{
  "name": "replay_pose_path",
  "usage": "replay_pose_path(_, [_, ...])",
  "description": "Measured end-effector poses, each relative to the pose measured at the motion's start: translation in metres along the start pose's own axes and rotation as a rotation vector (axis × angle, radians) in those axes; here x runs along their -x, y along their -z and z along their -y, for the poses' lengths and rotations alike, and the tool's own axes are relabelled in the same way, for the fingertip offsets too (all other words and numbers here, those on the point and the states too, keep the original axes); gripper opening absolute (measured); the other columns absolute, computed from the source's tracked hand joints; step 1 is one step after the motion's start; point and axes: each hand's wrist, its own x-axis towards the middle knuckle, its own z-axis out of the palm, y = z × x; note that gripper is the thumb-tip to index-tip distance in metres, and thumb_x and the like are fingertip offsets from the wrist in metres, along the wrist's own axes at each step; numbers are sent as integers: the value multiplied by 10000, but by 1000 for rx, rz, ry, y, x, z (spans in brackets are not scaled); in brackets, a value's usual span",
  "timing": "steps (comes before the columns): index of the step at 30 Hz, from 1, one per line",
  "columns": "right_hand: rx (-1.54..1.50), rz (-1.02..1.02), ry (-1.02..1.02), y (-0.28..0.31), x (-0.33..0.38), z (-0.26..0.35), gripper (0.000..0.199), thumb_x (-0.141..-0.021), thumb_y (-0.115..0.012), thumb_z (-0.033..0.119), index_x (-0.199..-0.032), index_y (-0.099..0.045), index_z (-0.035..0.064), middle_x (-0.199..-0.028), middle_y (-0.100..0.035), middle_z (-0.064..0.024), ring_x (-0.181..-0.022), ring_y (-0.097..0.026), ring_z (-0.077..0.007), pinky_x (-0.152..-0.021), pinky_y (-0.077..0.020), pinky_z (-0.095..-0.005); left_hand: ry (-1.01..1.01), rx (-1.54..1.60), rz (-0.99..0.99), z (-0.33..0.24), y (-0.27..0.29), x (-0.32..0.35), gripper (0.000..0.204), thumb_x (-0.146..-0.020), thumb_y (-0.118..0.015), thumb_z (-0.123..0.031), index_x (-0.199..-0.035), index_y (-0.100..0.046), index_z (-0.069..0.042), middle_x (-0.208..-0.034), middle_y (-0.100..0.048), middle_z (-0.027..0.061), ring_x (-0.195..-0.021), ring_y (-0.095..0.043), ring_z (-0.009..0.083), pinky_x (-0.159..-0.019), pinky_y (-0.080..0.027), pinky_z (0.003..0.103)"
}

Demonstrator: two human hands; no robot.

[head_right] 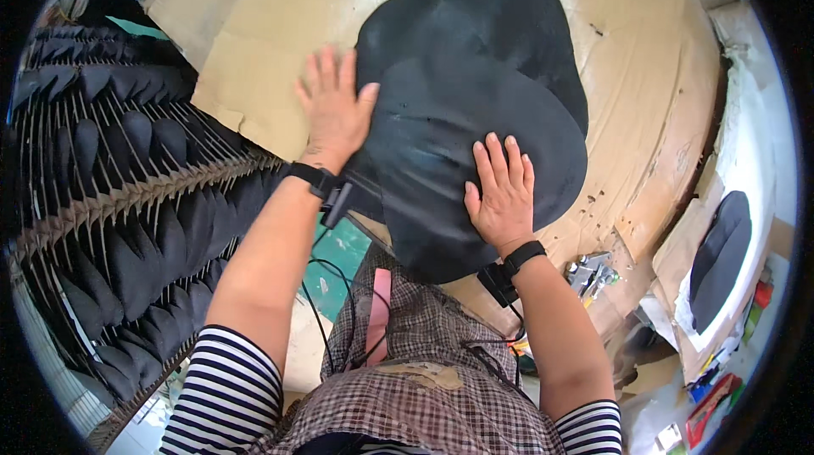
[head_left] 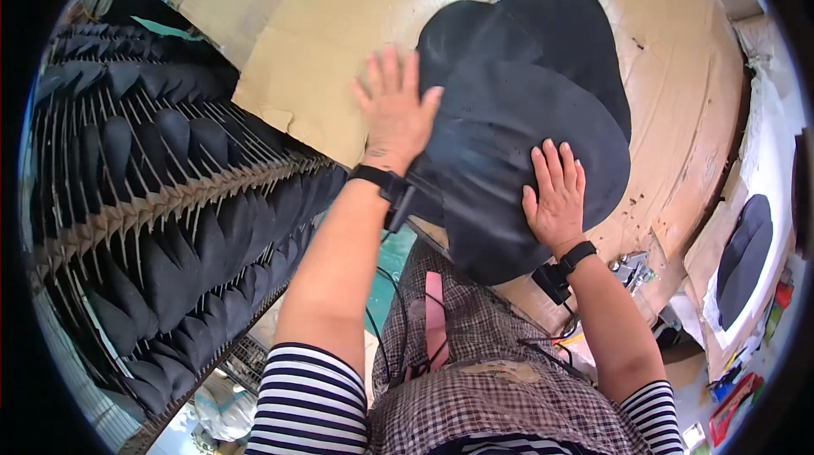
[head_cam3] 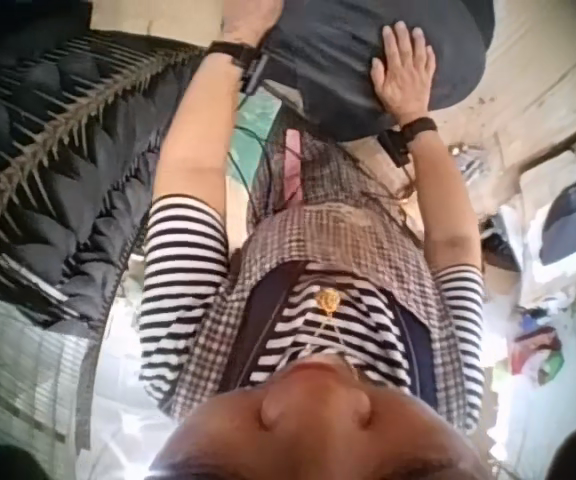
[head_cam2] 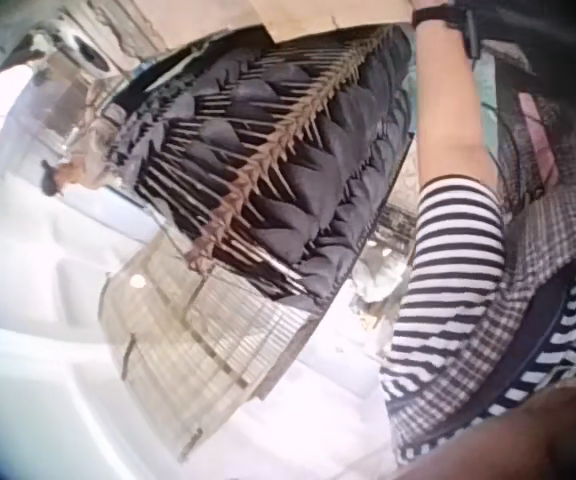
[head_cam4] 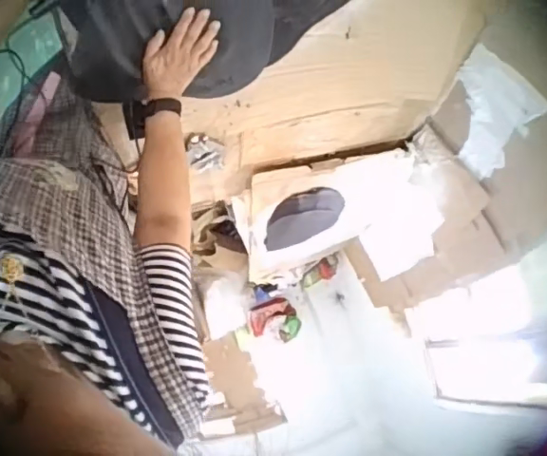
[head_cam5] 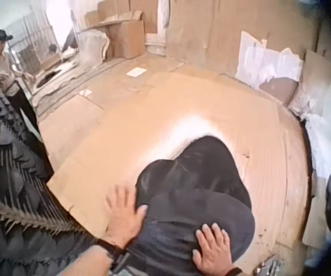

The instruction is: The person picks up black foam pads from a cardboard surface and places them onto a metal rack. They then pick up a larger black foam piece and a smaller triangular piece, aligning and pressing them together to form a single unit. The person smooths the surface of the combined foam piece with their hands.

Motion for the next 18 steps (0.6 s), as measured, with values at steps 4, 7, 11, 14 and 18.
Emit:
replay_pose_path(4, [-9,23,-16,-4,2,-1,645,-879,-567,294,-1483,-417,123,-1580,-327,-85,-1471,-255,-325,-1184,-195,-502,-33,188,11,-22,19,-8,717,-889,-627,-431,-1467,-397,-74,-1567,-276,217,-1455,-209,461,-1111,-199,672])
replay_pose_path(7, [2,22,2,-4,1,-3,650,-874,-571,286,-1483,-416,119,-1577,-330,-92,-1471,-251,-333,-1183,-196,-503,-291,416,135,-106,8,35,734,-871,-641,-445,-1459,-407,-73,-1558,-286,221,-1450,-220,458,-1113,-216,660])
replay_pose_path(11, [16,19,-11,0,4,-1,642,-877,-570,279,-1479,-422,112,-1570,-342,-101,-1464,-262,-342,-1181,-199,-500,-203,244,117,-90,5,26,728,-889,-613,-480,-1462,-413,-78,-1571,-273,200,-1458,-214,437,-1112,-216,662])
replay_pose_path(14, [9,-1,9,0,3,-1,639,-879,-568,284,-1478,-427,113,-1559,-362,-102,-1455,-284,-340,-1178,-207,-502,-41,123,87,-50,3,12,698,-926,-570,-487,-1471,-405,-84,-1586,-262,181,-1470,-205,414,-1129,-173,654])
replay_pose_path(18, [-12,-9,6,-2,1,0,643,-882,-565,287,-1485,-416,121,-1567,-350,-94,-1462,-275,-325,-1180,-210,-500,209,-43,22,9,6,-4,678,-955,-548,-441,-1500,-357,-86,-1573,-292,210,-1471,-200,425,-1143,-138,648])
